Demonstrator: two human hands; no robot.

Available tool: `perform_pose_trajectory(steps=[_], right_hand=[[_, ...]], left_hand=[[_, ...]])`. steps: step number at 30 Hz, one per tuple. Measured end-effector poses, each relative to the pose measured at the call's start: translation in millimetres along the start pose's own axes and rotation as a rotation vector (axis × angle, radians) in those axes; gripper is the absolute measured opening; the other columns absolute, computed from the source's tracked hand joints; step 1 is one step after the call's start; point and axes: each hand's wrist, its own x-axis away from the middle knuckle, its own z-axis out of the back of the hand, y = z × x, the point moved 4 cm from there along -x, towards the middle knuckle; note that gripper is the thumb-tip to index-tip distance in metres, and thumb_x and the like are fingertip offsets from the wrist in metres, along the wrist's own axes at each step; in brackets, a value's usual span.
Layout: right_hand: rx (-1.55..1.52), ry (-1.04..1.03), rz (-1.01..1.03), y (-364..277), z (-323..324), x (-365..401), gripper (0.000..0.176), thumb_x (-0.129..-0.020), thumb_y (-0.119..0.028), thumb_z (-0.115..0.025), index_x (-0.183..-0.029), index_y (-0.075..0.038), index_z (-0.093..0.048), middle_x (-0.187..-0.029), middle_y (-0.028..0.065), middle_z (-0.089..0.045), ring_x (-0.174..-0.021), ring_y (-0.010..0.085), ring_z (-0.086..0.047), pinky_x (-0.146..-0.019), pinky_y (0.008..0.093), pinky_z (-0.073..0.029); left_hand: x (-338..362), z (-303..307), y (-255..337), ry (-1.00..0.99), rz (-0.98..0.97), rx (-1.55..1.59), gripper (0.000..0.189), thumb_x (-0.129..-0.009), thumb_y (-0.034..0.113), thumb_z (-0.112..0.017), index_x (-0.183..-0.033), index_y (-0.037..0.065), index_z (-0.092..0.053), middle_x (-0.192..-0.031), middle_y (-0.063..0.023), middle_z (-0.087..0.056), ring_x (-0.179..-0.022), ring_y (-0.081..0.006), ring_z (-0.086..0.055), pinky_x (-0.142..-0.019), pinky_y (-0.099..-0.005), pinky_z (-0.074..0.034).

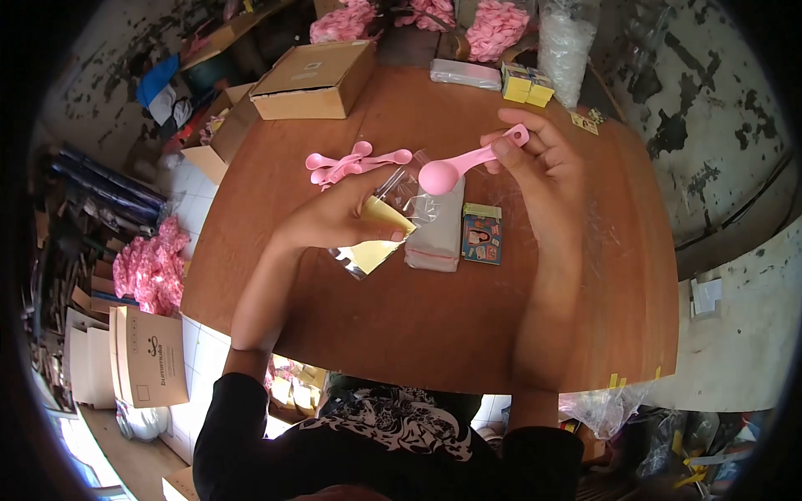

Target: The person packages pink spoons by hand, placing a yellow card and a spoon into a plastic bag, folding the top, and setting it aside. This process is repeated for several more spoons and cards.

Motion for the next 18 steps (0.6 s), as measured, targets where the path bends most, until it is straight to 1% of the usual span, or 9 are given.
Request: perform_pose_trajectory(steps=[4, 6, 7, 10, 12, 13, 15, 16, 18], right_hand=[[0.004, -0.003, -0.032, 7, -4, -1, 0.032, -0.090, -0.005, -0.067, -0.119, 0.003, -0.058, -0.096, 0.0124, -0.070, -0.081, 0.0118, -0.064, -0.072, 0.0242, -0.052], [0.006, -0.002, -0.037, 11, -6, -1, 0.031, -0.090, -0.005, -0.067, -0.119, 0.003, -0.058, -0.096, 0.0121, -0.070, -0.080, 0.0117, -0.064, -0.072, 0.0243, -0.053], [0.007, -0.001, -0.044, 12, -6, -1, 0.030, -0.090, -0.005, -0.066, -0.119, 0.003, -0.058, -0.096, 0.0119, -0.070, -0.080, 0.0116, -0.064, -0.072, 0.0244, -0.053], [-0.033, -0.032, -0.059, 12, -7, -1, 0.030, -0.090, -0.006, -0.067, -0.118, 0.002, -0.059, -0.095, 0.0117, -0.070, -0.079, 0.0116, -0.064, -0.071, 0.0245, -0.053], [-0.020, -0.028, -0.058, 12, -7, 0, 0.030, -0.091, -0.006, -0.066, -0.118, 0.002, -0.059, -0.095, 0.0117, -0.070, -0.079, 0.0117, -0.064, -0.071, 0.0247, -0.053], [-0.009, -0.022, -0.056, 12, -7, 0, 0.030, -0.091, -0.007, -0.066, -0.119, 0.002, -0.059, -0.095, 0.0118, -0.070, -0.078, 0.0118, -0.064, -0.070, 0.0248, -0.053], [-0.011, -0.012, -0.056, 13, -5, -1, 0.031, -0.091, -0.007, -0.066, -0.119, 0.002, -0.059, -0.096, 0.0115, -0.070, -0.079, 0.0119, -0.064, -0.071, 0.0248, -0.053], [-0.014, -0.002, -0.057, 14, -3, -1, 0.031, -0.091, -0.008, -0.066, -0.120, 0.002, -0.059, -0.096, 0.0113, -0.070, -0.080, 0.0120, -0.064, -0.071, 0.0247, -0.053], [-0.047, 0.016, -0.035, 16, 0, -2, 0.031, -0.091, -0.008, -0.066, -0.120, 0.002, -0.059, -0.097, 0.0109, -0.069, -0.082, 0.0121, -0.064, -0.072, 0.0250, -0.053]], left_hand=[[0, 1, -1, -0.025, 0.038, 0.028, 0.073, -0.078, 0.015, -0.078, -0.141, 0.006, -0.043, -0.112, -0.0110, -0.064, -0.096, -0.0177, -0.060, -0.083, -0.0306, -0.048], [1, -2, -2, -0.061, 0.120, 0.191, 0.074, -0.077, 0.013, -0.078, -0.142, 0.005, -0.042, -0.116, -0.0118, -0.064, -0.102, -0.0182, -0.060, -0.087, -0.0312, -0.048], [2, -2, -2, -0.059, 0.118, 0.192, 0.074, -0.077, 0.013, -0.078, -0.142, 0.005, -0.042, -0.116, -0.0118, -0.064, -0.102, -0.0182, -0.060, -0.087, -0.0312, -0.048], [3, -3, -8, -0.024, 0.034, 0.076, 0.074, -0.077, 0.014, -0.077, -0.142, 0.007, -0.042, -0.121, -0.0126, -0.062, -0.108, -0.0199, -0.060, -0.091, -0.0317, -0.047], [2, 0, -11, 0.083, -0.147, -0.208, 0.075, -0.077, 0.016, -0.078, -0.143, 0.007, -0.042, -0.121, -0.0131, -0.062, -0.108, -0.0205, -0.060, -0.091, -0.0316, -0.047], [2, 0, -12, 0.085, -0.149, -0.209, 0.075, -0.077, 0.016, -0.078, -0.143, 0.007, -0.042, -0.121, -0.0131, -0.062, -0.108, -0.0205, -0.060, -0.091, -0.0316, -0.047], [2, 2, -13, 0.077, -0.073, -0.144, 0.075, -0.077, 0.019, -0.078, -0.142, 0.007, -0.043, -0.119, -0.0134, -0.064, -0.116, -0.0228, -0.055, -0.096, -0.0336, -0.043], [1, 3, -9, 0.078, -0.074, -0.144, 0.075, -0.077, 0.019, -0.078, -0.142, 0.007, -0.043, -0.119, -0.0134, -0.064, -0.116, -0.0228, -0.055, -0.096, -0.0336, -0.043], [1, 3, -9, -0.037, 0.128, 0.109, 0.076, -0.077, 0.020, -0.078, -0.143, 0.006, -0.042, -0.118, -0.0124, -0.064, -0.118, -0.0228, -0.054, -0.099, -0.0335, -0.042]])
